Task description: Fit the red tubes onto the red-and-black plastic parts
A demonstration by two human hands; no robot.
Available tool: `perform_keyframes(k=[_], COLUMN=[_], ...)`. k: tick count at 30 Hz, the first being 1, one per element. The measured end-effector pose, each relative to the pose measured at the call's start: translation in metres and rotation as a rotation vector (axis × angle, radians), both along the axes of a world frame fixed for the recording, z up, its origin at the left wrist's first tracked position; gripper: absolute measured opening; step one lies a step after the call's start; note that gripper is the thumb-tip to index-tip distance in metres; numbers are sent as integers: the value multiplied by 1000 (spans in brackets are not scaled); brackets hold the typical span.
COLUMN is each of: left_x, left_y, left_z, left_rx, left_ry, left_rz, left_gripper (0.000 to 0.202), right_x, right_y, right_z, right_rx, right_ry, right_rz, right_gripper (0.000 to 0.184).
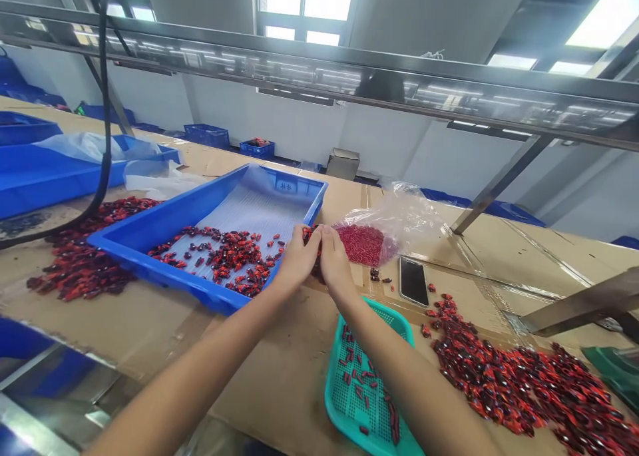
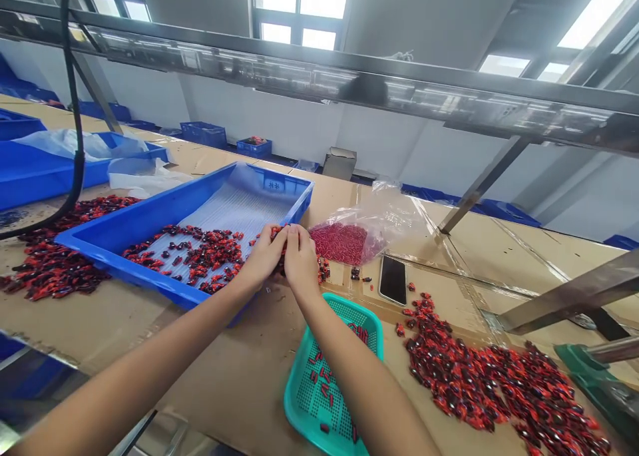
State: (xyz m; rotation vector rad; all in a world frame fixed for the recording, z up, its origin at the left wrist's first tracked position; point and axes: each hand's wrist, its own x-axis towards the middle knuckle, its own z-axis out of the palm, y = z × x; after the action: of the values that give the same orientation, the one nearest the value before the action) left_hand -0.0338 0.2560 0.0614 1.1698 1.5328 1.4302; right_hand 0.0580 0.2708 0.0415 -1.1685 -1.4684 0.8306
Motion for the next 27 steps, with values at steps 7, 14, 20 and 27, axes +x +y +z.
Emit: perform_keyframes(k=[7, 14, 20, 27], left_x=[16, 5, -3, -2], left_y=[-41, -77, -89, -101], left_z=[-43, -85, -118, -151], left_rx=[-6, 11, 45, 125], left_ry=[15, 22, 21, 87], left_rz=[59, 144, 183, 282], left_gripper=[33, 32, 32, 36], right_x=[16, 7, 3, -2], right_y=[-40, -71, -83, -87], right_z=[-36, -62, -73, -81], right_rx=[-56, -144, -194, -272], right_ry=[10, -13, -42, -92], right_rz=[42, 136, 208, 289], right_gripper=[36, 31, 33, 33])
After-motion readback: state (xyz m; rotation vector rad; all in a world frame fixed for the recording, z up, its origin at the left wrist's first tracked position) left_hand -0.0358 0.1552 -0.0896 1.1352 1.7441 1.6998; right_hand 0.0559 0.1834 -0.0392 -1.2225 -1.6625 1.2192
